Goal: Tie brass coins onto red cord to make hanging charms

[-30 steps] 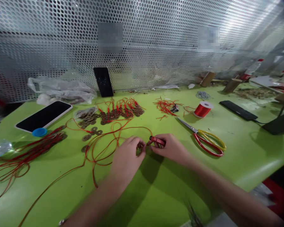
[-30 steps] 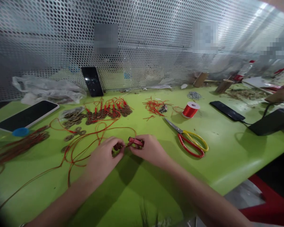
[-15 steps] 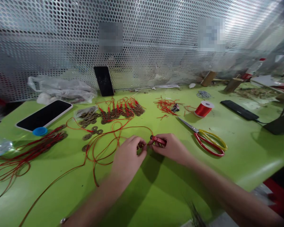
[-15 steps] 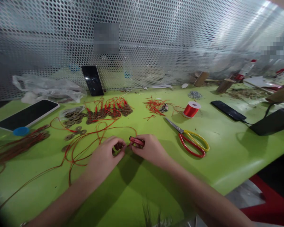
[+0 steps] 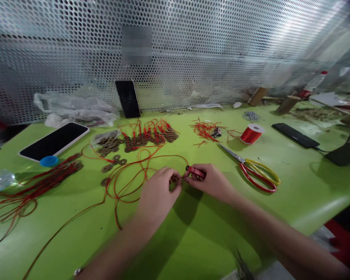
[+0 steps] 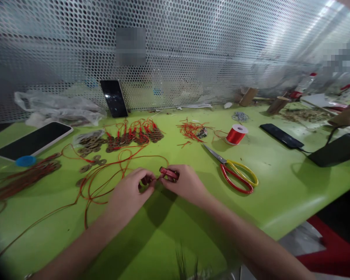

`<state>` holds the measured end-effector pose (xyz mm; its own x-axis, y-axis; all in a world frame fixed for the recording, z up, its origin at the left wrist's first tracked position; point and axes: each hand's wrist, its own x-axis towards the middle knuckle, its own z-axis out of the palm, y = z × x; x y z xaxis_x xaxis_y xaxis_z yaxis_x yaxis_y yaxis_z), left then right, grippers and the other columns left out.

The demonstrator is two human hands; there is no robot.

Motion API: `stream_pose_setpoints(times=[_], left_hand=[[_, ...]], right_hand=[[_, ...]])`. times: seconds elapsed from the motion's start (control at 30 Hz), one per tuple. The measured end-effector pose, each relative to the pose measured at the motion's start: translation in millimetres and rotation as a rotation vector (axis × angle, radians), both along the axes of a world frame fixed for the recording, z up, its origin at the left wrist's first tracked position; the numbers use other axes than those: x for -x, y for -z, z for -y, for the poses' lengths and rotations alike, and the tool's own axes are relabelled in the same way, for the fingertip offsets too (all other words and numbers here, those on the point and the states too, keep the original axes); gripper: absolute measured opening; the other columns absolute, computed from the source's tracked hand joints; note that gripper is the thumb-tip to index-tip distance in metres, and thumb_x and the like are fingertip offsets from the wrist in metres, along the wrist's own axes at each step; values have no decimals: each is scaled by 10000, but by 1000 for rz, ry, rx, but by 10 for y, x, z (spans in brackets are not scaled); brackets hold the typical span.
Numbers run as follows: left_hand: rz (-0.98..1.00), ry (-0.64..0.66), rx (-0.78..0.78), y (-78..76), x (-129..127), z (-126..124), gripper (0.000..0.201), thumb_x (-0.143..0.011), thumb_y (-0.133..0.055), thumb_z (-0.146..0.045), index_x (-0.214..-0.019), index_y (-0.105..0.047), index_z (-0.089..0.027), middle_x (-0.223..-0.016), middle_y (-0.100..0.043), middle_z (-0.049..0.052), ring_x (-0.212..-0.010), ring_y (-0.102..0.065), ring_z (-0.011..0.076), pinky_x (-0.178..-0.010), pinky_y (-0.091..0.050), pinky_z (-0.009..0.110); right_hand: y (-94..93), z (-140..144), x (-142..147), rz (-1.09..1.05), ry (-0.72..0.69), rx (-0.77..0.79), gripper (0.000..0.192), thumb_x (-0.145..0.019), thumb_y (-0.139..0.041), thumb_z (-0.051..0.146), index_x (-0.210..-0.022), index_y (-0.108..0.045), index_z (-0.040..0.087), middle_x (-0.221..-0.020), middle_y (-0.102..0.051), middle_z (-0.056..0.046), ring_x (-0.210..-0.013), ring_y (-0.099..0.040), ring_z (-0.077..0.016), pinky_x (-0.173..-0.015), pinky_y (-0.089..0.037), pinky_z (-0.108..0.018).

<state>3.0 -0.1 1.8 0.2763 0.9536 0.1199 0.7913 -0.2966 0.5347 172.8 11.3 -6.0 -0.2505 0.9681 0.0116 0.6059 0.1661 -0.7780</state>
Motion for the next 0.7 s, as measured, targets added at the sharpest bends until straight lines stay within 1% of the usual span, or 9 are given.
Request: stream_pose_setpoints(times=[0.13,0.27,0.33,0.47,0.7], left_hand=[[7,1,-20,4,-1,-6,61,-777,-533,-178,-789,-586,-206,-793,-632,3,-742,-582,176,-645,-434,296],[37,-7,-81,-2,4,-1,118,-783,-527,-177,-865,-603,-212,-860,-649,10,-750,-593,173,-663,-452,298],[43,1,-107,-8,6,6,146,-785,-523,-164,-893,-609,-211,-878,-662,13,-758,-600,173,-686,-461,303],[27,24,-148,-21,6,17,133,-800,-526,-175,-872,-631,-214,-867,-687,13,-771,-613,180,-703,-471,313],[-48,31,-169,-33,-3,18,101,-814,-553,-202,-845,-648,-206,-866,-703,20,-812,-624,196,-699,-476,313]], right_hand=[[-11,4,-5,-14,5,1,168,-730,-562,271,-761,-651,133,-547,-440,44,-530,-344,-78,-479,-273,-189],[-15,5,-6,-21,13,12,170,-722,-560,270,-749,-644,125,-551,-452,38,-529,-338,-80,-478,-276,-192],[-11,7,-4,-16,13,22,167,-719,-552,267,-736,-634,123,-544,-434,40,-525,-325,-80,-471,-270,-194],[-3,13,1,-11,21,14,150,-711,-546,252,-713,-626,126,-530,-392,46,-523,-300,-80,-464,-252,-196],[-5,16,-1,5,27,17,152,-708,-550,261,-689,-617,126,-532,-401,47,-524,-306,-78,-467,-255,-194]])
